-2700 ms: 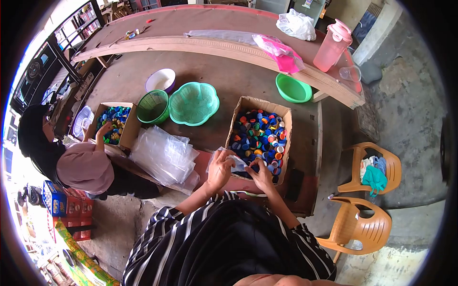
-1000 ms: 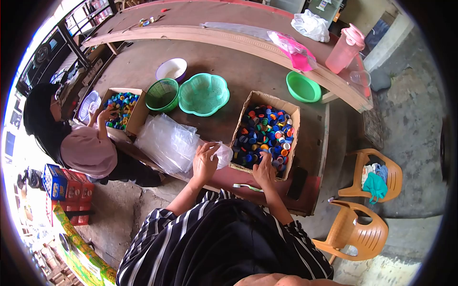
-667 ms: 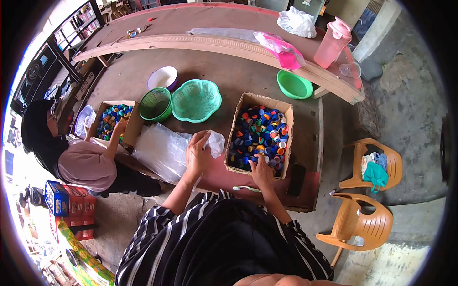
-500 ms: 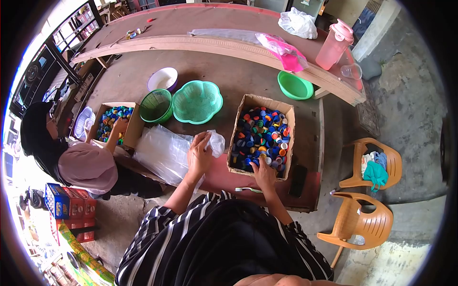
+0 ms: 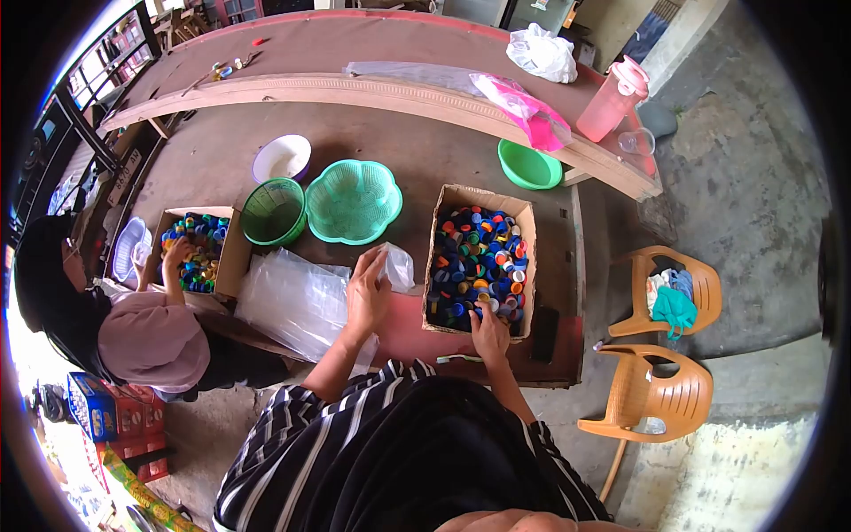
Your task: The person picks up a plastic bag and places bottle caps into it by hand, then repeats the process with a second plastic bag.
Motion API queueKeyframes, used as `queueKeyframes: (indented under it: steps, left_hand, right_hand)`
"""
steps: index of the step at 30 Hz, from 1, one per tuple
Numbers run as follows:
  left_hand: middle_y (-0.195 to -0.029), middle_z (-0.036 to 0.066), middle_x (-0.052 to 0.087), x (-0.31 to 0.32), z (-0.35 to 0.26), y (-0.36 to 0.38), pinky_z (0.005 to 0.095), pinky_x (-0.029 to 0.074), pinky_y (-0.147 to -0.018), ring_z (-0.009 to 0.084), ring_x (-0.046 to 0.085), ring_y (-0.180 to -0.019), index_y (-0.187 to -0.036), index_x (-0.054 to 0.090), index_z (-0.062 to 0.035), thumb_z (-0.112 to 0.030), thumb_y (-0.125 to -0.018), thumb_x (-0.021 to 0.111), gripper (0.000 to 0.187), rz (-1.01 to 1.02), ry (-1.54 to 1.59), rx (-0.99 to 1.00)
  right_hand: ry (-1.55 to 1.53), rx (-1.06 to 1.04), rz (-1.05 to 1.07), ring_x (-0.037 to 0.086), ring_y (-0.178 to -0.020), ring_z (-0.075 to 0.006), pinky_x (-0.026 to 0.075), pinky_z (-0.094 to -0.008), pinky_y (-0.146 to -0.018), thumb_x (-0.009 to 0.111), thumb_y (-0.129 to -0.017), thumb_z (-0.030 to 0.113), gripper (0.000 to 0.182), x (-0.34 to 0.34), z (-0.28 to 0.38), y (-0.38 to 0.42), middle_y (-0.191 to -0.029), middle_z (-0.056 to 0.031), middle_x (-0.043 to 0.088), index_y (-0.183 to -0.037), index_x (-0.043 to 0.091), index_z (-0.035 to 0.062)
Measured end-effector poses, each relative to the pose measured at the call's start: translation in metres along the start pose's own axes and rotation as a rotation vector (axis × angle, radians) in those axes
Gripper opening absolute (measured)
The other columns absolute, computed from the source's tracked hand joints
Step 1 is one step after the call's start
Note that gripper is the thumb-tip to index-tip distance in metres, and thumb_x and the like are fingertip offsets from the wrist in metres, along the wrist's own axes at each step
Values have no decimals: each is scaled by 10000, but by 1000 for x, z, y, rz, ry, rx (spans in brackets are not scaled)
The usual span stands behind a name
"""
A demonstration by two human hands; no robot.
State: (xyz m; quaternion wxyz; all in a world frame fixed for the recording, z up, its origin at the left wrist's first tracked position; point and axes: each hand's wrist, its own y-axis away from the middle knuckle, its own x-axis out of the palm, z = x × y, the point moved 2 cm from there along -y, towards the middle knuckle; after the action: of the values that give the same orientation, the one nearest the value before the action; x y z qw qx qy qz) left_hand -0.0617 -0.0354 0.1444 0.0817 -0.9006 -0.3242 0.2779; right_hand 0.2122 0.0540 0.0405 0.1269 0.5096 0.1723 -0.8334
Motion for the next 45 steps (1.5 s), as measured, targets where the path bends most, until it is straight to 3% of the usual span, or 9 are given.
queueKeyframes:
  steps: [4,9,21,29,30,33,36,42,45]
  left_hand:
    - [-1273,178,602,-10,-5,-17,373,501,-923,357,611,-1129,-1241,616,-3,116,-739,486,533,-27,17,113]
    - [-1266,188,607,-14,2,-26,373,501,-911,361,610,-1125,-1241,616,1,128,-735,484,538,-10,53,142]
    - [-1261,192,609,-16,28,-27,366,515,-861,368,632,-1065,-1230,617,2,123,-740,492,520,62,101,104]
    - [-1257,161,615,-5,27,-17,371,525,-859,351,633,-1084,-1232,620,-28,120,-742,490,529,85,100,103]
    - [-1258,159,615,-4,29,-15,372,525,-865,350,632,-1086,-1232,620,-30,119,-742,490,529,86,92,108]
    - [-1281,155,609,2,36,-15,287,486,-631,215,652,-817,-1257,612,-28,117,-746,496,544,63,58,170]
    - [-1257,170,612,4,30,-20,385,524,-879,354,630,-1090,-1221,623,-25,121,-759,484,503,102,108,72]
    - [-1259,173,609,17,32,-33,379,526,-877,353,633,-1085,-1227,616,-24,119,-769,485,498,157,111,71]
    - [-1263,170,609,24,33,-36,376,529,-868,350,633,-1082,-1237,609,-27,119,-770,484,504,173,100,74]
  right_hand:
    - [40,44,6,673,-823,-365,524,-451,-679,583,-950,321,267,-1,3,2,-949,-139,701,-1159,563,157]
    - [7,17,-90,668,-841,-363,520,-455,-695,602,-931,293,257,3,2,6,-987,-143,691,-1146,565,157]
    - [-28,13,482,526,-1218,-386,444,-448,-998,633,-866,122,540,10,4,-43,-1354,-191,532,-1386,491,153]
    - [-180,-217,288,533,-1245,-332,438,-382,-1026,645,-850,36,511,23,-20,-156,-1358,-161,526,-1344,531,98]
    - [-484,-29,275,579,-1162,-337,459,-414,-1005,647,-832,0,469,11,-20,-163,-1254,-184,574,-1289,565,66]
    - [-360,104,94,591,-1085,-375,473,-410,-976,628,-857,60,416,-8,-55,-168,-1229,-184,577,-1268,567,54]
    - [-65,267,-36,521,-1197,-372,425,-421,-1028,619,-846,65,493,-15,-74,-138,-1279,-200,541,-1322,495,41]
    - [-64,383,-99,329,-1369,-431,320,-448,-1133,728,-772,86,963,19,-50,-88,-1479,-278,278,-1522,129,12]
    - [13,528,-110,385,-1321,-425,378,-446,-1069,795,-723,158,1056,37,-25,-106,-1392,-276,397,-1521,116,26]
